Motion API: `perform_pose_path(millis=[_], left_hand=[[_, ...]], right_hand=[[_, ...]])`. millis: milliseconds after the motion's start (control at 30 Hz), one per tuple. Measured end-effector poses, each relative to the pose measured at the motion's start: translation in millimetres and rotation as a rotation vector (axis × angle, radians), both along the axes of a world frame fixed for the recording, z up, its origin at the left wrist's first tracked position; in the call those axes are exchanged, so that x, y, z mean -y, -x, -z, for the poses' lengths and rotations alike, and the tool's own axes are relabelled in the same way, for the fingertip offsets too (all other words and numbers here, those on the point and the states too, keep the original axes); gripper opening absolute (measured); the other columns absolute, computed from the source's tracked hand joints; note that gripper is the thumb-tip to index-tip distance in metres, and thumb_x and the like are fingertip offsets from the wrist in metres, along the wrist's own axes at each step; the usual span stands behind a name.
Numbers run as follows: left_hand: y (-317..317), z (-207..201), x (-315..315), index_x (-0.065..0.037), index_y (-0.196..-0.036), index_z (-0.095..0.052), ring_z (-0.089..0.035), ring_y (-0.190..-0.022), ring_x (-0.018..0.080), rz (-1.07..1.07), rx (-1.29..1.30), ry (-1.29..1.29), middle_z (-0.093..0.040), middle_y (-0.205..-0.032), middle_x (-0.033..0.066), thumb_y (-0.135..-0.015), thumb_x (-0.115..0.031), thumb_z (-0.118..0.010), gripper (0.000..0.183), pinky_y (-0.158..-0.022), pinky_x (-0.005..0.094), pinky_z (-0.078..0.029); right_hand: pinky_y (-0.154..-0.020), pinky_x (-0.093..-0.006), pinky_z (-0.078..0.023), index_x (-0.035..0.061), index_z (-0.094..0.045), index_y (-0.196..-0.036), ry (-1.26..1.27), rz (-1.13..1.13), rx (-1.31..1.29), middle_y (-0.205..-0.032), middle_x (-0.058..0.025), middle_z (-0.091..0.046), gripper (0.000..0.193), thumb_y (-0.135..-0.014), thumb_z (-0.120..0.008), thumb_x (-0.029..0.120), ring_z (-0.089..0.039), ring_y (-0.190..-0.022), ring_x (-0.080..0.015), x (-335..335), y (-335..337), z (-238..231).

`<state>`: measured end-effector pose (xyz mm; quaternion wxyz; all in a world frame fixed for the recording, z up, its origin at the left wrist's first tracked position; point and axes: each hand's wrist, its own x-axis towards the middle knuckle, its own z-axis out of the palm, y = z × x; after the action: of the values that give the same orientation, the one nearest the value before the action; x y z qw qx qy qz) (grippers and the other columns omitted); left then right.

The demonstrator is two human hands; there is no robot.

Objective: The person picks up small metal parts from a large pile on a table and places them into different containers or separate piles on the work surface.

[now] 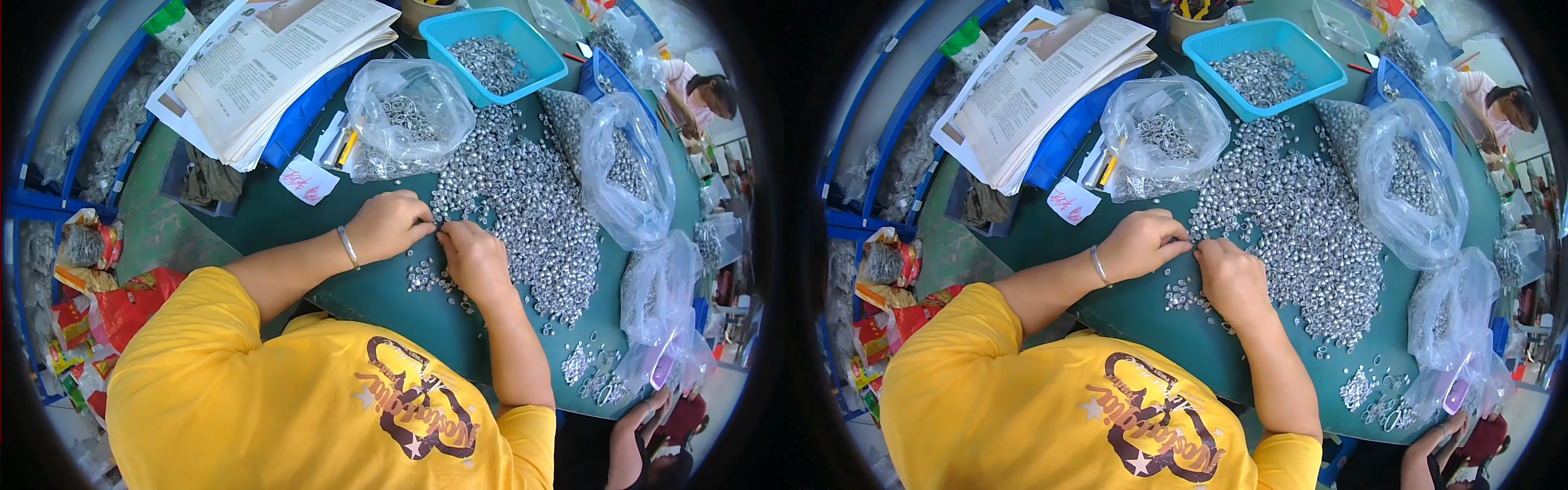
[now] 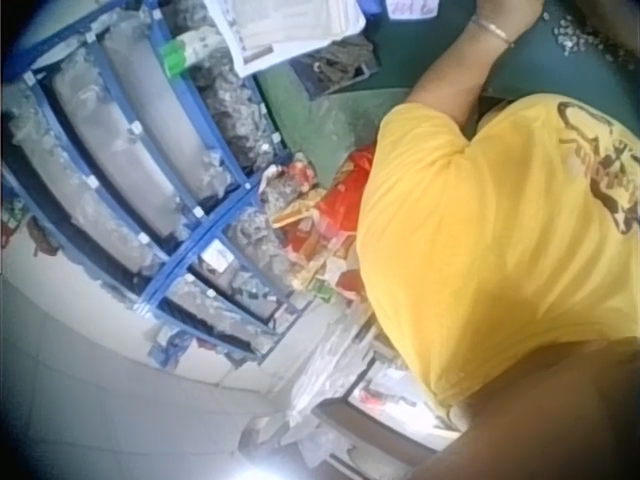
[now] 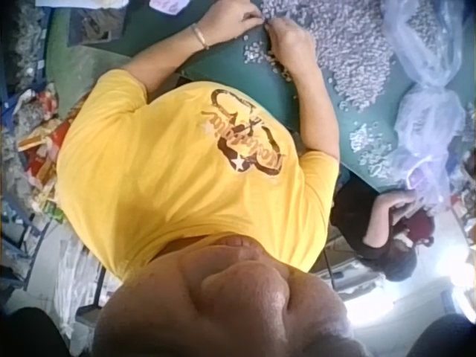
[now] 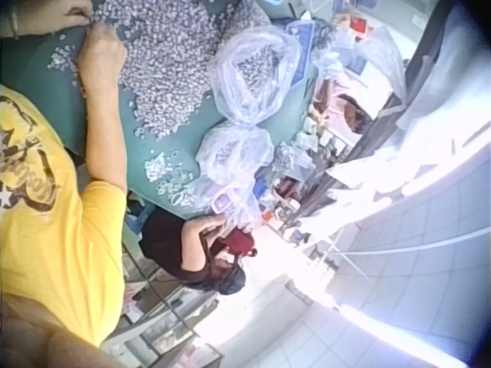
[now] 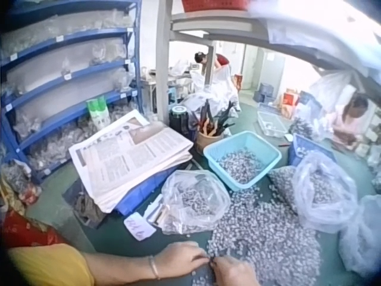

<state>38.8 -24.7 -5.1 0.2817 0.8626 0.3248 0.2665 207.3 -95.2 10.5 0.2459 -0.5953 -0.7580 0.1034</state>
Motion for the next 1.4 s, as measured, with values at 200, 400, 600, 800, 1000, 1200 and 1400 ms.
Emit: perform_pose_path(millis=[200, 400, 600, 800, 1000, 1200, 1400], left_hand=[[16, -15, -18, -0.001, -0.080, -0.062, -0.048, -0.052, 0.0069, 0.024, 0.665, 1.471, -0.058, -0.068, 0.0045, -0.078, -0.010, -0.063, 0.010, -0.044, 0.0192, -0.036], [-8, -4, -2, -0.005, -0.081, -0.066, -0.058, -0.065, 0.0215, 0.055, 0.029, 0.144, -0.056, -0.068, 0.0071, -0.072, -0.012, -0.068, 0.011, -0.059, 0.0318, -0.047], [-10, 3, -2, -0.005, -0.080, -0.065, -0.058, -0.068, 0.0259, 0.063, -0.004, -0.003, -0.056, -0.071, 0.0082, -0.071, -0.012, -0.068, 0.011, -0.062, 0.0342, -0.048], [2, -17, -14, -0.006, -0.080, -0.056, -0.045, -0.055, 0.0075, -0.027, 0.717, 1.501, -0.049, -0.064, 0.0022, -0.078, -0.003, -0.056, 0.003, -0.040, 0.0180, -0.029], [1, -12, -20, -0.002, -0.078, -0.067, -0.056, -0.059, 0.0156, -0.081, 0.233, 0.580, -0.057, -0.063, 0.0017, -0.073, -0.011, -0.069, 0.010, -0.058, 0.0264, -0.047], [-10, -4, -10, -0.007, -0.078, -0.067, -0.058, -0.068, 0.0271, 0.049, -0.071, -0.006, -0.057, -0.071, 0.0091, -0.072, -0.015, -0.068, 0.010, -0.062, 0.0343, -0.048], [-6, -1, -8, -0.004, -0.077, -0.065, -0.058, -0.066, 0.0249, 0.043, -0.019, -0.032, -0.056, -0.071, 0.0064, -0.074, -0.010, -0.066, 0.007, -0.063, 0.0351, -0.048]], right_hand=[[-0.053, -0.0246, -0.044, -0.0042, -0.063, -0.082, 0.668, 0.133, -1.546, -0.066, -0.0015, -0.059, 0.014, -0.078, -0.064, 0.009, -0.054, -0.052, -0.0138, 0, -48, -22], [-0.054, -0.0350, -0.048, 0.0060, -0.067, -0.079, 0.048, 0.168, -0.153, -0.069, -0.0114, -0.059, 0.009, -0.075, -0.066, 0.013, -0.059, -0.059, -0.0265, 2, -10, -1], [-0.050, -0.0356, -0.048, 0.0079, -0.065, -0.079, -0.081, 0.080, 0.134, -0.066, -0.0072, -0.055, 0.006, -0.075, -0.064, 0.012, -0.058, -0.058, -0.0267, 3, -5, 0], [-0.055, -0.0250, -0.047, 0.0019, -0.064, -0.083, 0.299, 0.200, -0.636, -0.070, -0.0062, -0.063, 0.009, -0.075, -0.060, 0.004, -0.057, -0.058, -0.0114, 3, -16, 1], [-0.051, -0.0237, -0.043, -0.0025, -0.065, -0.080, 0.376, 0.264, -0.805, -0.065, -0.0056, -0.061, 0.011, -0.078, -0.063, 0.008, -0.055, -0.055, -0.0122, -8, -25, -10], [-0.058, -0.0378, -0.050, 0.0071, -0.066, -0.079, 0.012, 0.201, -0.046, -0.073, -0.0105, -0.061, 0.010, -0.077, -0.063, 0.016, -0.060, -0.063, -0.0301, -9, -4, 0], [-0.055, -0.0382, -0.049, 0.0067, -0.064, -0.078, 0.019, 0.156, 0.046, -0.071, -0.0110, -0.059, 0.007, -0.077, -0.062, 0.014, -0.060, -0.062, -0.0290, -12, -5, 1]])
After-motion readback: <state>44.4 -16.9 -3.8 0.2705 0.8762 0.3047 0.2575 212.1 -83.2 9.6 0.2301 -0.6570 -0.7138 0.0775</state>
